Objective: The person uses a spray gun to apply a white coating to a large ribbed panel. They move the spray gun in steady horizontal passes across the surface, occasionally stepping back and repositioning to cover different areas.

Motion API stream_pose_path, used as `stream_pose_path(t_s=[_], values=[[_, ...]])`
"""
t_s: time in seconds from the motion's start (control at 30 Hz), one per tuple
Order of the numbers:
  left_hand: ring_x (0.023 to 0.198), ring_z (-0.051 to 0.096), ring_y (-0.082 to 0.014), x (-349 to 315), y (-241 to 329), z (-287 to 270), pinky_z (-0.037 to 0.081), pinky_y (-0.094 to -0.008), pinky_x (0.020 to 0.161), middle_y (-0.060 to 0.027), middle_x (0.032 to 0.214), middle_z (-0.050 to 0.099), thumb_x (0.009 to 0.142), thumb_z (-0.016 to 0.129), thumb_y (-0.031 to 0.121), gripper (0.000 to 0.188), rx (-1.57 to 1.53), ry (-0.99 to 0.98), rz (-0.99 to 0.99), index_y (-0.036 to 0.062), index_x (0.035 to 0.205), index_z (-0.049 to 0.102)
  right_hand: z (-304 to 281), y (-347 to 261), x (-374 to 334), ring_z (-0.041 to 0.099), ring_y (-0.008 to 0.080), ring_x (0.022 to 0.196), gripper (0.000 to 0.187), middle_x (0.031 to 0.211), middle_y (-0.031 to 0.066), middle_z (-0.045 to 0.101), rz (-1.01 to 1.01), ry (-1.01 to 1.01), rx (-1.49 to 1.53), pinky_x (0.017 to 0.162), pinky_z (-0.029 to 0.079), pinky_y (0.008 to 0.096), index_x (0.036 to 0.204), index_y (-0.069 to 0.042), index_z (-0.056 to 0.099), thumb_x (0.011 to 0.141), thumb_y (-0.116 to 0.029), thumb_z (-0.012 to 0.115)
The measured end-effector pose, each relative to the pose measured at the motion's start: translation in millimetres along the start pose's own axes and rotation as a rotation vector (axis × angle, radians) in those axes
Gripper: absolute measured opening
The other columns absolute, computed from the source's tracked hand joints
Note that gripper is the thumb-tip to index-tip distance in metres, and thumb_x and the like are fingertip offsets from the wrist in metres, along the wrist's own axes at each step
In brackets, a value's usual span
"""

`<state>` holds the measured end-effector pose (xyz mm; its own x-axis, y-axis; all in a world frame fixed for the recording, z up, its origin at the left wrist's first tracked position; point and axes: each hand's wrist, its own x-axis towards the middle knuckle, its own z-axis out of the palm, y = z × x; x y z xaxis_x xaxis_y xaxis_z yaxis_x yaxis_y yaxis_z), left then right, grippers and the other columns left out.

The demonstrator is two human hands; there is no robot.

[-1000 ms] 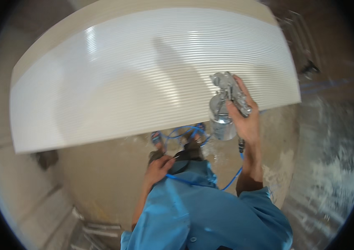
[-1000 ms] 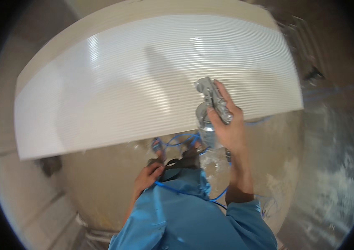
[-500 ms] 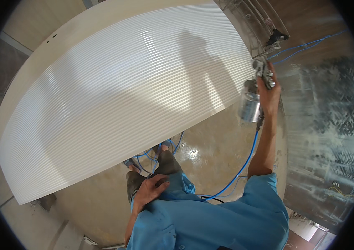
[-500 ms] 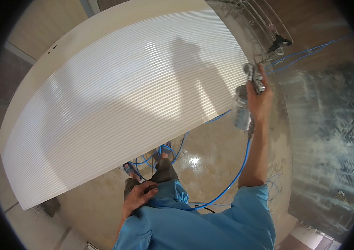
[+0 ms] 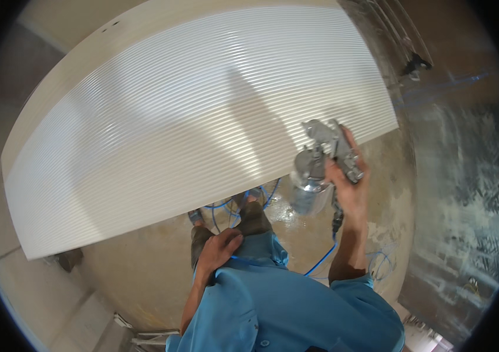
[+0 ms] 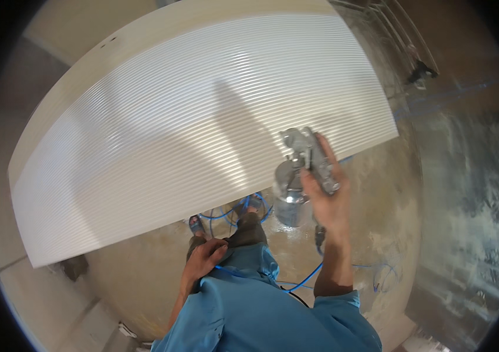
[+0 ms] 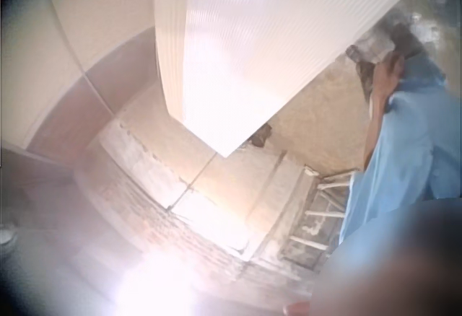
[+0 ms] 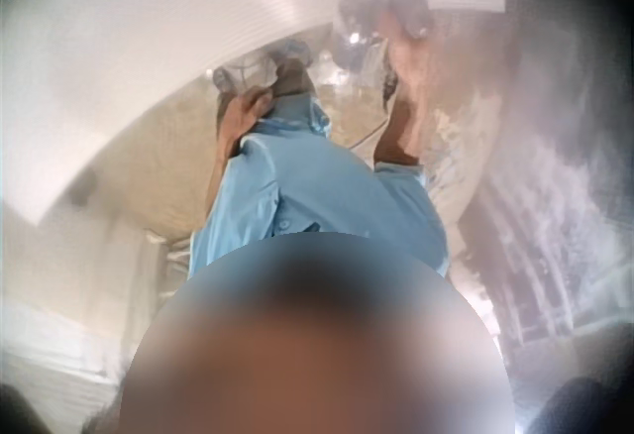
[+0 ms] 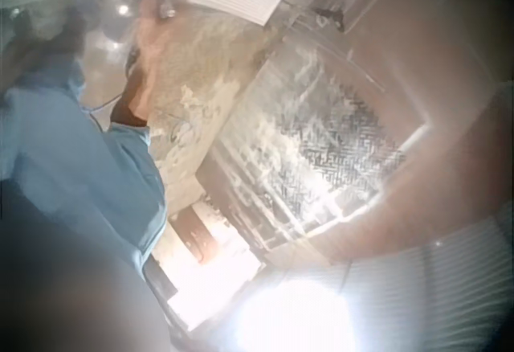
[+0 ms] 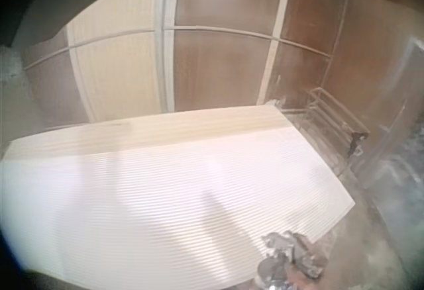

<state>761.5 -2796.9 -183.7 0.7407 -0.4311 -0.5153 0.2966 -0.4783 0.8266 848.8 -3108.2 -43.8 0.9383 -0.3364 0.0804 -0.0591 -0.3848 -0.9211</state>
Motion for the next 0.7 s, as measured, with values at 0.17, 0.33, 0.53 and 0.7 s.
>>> stream_pose_path(t_s=[0.17, 0.33, 0.53, 0.7], values=[[0.092, 0.07, -0.0309, -66.2, -53.4, -64.7, 0.052, -0.0404, 0.083, -0.0153, 0.095, 0.074, 0.099, 0.06, 0.04, 0.038, -0.143, 0.007, -0.113, 0.0082, 0.119, 0.068, 168.9, -66.3, -60.7, 0.059, 0.0133, 0.115, 0.061, 0.132, 0.0102, 0.064, 0.13, -0.294, 0.229, 0.099, 0.047, 0.0278, 0.149, 0.0, 0.046, 0.091, 0.0, 0.064], [0.092, 0.069, -0.0276, -134.5, -127.0, -138.1, 0.052, -0.0393, 0.082, -0.013, 0.098, 0.073, 0.099, 0.06, 0.038, 0.035, -0.203, 0.048, -0.187, 0.0101, 0.119, 0.068, 335.7, -124.4, -98.3, 0.059, 0.0112, 0.112, 0.061, 0.131, 0.009, 0.064, 0.06, -0.526, 0.29, 0.098, 0.047, 0.0276, 0.15, -0.001, 0.046, 0.091, 0.001, 0.063], [0.088, 0.068, -0.0265, -184.7, -196.1, -157.4, 0.052, -0.0396, 0.08, -0.0119, 0.097, 0.073, 0.099, 0.061, 0.036, 0.034, -0.342, 0.216, -0.211, 0.0089, 0.118, 0.068, 454.9, -172.5, -150.7, 0.055, 0.006, 0.085, 0.062, 0.113, 0.0035, 0.066, -0.058, -0.761, 0.247, 0.075, 0.046, 0.0231, 0.15, -0.001, 0.046, 0.091, -0.002, 0.064], [0.084, 0.068, -0.0259, -195.0, -216.5, -153.9, 0.052, -0.0388, 0.077, -0.0121, 0.092, 0.073, 0.099, 0.062, 0.037, 0.035, -0.344, 0.248, -0.225, 0.0083, 0.118, 0.069, 468.9, -197.6, -178.3, 0.054, 0.0038, 0.073, 0.064, 0.103, 0.0009, 0.067, -0.112, -0.866, 0.337, 0.063, 0.046, 0.0218, 0.15, -0.001, 0.046, 0.089, -0.003, 0.065]])
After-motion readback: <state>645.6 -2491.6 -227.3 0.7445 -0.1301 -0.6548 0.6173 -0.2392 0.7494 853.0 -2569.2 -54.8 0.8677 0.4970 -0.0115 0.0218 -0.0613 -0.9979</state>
